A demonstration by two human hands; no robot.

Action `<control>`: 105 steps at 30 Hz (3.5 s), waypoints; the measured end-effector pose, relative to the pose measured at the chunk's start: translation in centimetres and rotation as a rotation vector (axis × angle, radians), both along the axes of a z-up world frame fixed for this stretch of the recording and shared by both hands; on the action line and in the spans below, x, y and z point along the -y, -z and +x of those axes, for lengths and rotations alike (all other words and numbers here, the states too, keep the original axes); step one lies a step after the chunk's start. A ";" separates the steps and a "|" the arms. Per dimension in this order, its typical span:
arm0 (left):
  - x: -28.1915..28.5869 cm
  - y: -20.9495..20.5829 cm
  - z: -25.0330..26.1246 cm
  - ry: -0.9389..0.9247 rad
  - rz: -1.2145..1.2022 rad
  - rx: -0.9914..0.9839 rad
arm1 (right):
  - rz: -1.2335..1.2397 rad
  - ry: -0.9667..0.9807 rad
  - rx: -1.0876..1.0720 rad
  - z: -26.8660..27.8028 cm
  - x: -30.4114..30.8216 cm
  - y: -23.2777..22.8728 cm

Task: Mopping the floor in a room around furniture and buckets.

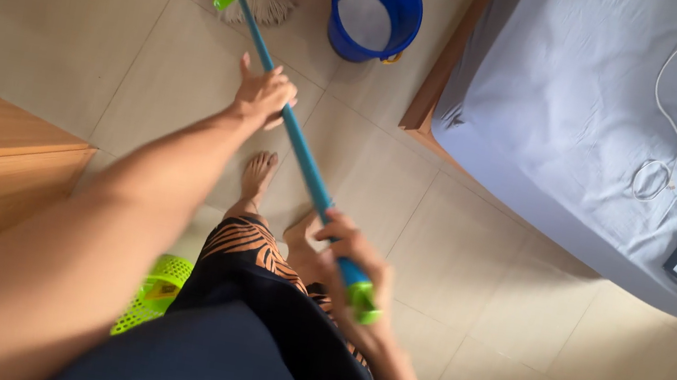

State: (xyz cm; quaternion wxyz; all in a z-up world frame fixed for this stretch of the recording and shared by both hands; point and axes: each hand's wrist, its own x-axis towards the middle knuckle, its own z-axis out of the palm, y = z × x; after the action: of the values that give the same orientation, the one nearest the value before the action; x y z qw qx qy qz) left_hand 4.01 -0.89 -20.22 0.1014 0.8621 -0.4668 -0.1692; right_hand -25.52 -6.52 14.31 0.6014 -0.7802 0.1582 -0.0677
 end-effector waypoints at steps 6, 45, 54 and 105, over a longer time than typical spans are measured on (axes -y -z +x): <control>3.3 -21.9 -5.6 0.099 -0.119 -0.265 | -0.070 0.116 0.262 -3.8 5.0 -10.7; 3.1 -15.6 -7.4 0.190 -0.118 -0.235 | -0.138 0.292 0.050 -2.5 1.7 -9.6; -0.4 -7.1 -5.2 0.052 0.205 -0.334 | -0.152 0.142 0.104 3.4 -1.9 -2.2; -25.7 -4.2 -1.5 -0.909 -0.442 -0.030 | 0.034 -0.874 0.140 17.5 -8.6 -7.4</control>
State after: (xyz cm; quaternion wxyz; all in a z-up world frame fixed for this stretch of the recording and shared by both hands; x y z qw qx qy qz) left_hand 2.52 24.81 -16.03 0.3516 0.9336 -0.0672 -0.0175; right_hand -7.98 2.03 21.68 0.5955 -0.7575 -0.2264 0.1426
